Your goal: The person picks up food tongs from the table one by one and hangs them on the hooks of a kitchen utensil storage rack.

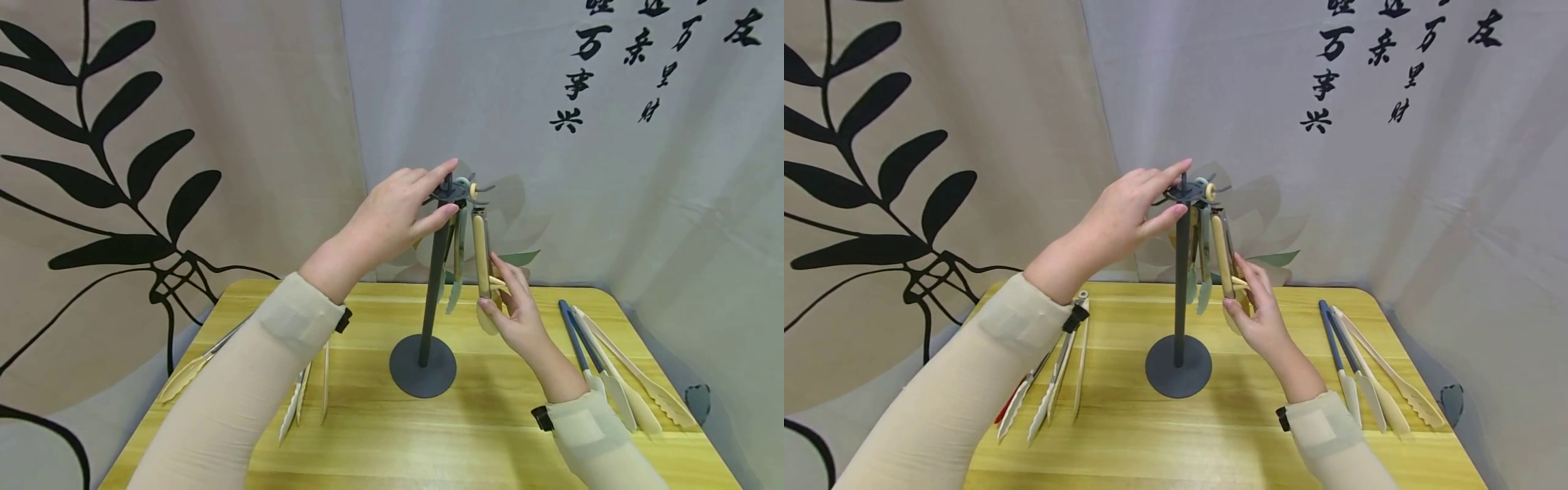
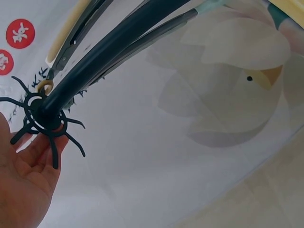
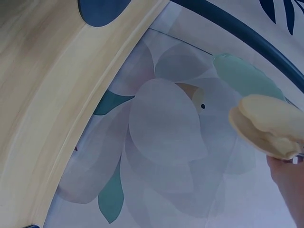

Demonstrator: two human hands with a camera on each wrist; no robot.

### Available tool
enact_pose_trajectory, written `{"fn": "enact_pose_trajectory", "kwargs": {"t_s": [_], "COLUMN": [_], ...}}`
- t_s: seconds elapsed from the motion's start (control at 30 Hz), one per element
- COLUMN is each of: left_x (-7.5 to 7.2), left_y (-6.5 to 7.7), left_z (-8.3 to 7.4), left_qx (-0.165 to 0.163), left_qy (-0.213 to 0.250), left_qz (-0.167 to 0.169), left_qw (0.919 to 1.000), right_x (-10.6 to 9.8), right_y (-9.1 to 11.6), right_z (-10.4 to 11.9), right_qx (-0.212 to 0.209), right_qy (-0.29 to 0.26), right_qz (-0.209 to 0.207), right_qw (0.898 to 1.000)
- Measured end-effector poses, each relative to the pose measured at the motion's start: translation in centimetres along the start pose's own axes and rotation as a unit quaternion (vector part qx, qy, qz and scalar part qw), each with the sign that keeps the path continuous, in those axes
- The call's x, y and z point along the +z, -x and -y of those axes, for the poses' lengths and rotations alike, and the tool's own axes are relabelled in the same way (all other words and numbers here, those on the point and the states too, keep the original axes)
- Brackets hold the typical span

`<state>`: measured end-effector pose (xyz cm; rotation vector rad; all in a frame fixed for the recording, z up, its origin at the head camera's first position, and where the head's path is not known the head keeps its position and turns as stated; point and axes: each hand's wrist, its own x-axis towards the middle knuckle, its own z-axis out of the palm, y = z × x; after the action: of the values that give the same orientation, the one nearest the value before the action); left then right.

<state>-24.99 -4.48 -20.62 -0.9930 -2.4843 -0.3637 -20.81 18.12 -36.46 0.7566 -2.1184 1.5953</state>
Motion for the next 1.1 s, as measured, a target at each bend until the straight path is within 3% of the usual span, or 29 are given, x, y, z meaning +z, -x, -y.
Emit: {"fn": "enact_pose_trajectory", "kwargs": {"t_s": [0.77, 1.1], "left_x": [0.2, 0.2], "left_y": [-0.3, -0.3], "left_z": [-0.1, -0.1], "left_qx": [0.013, 0.015], "left_qy": [-0.006, -0.008], "left_qz": [-0.007, -0.007], "left_qw": [0.9999, 0.9998], "right_x": [0.2, 0.4], "right_y": [0.4, 0.6], "right_z": [-0.3, -3.0], "right_qx": [0.039, 0.067], "right_qy": [0.016, 0.019], "right_qz": [0.002, 0.003], "right_qw": [0.999, 0.998]}}
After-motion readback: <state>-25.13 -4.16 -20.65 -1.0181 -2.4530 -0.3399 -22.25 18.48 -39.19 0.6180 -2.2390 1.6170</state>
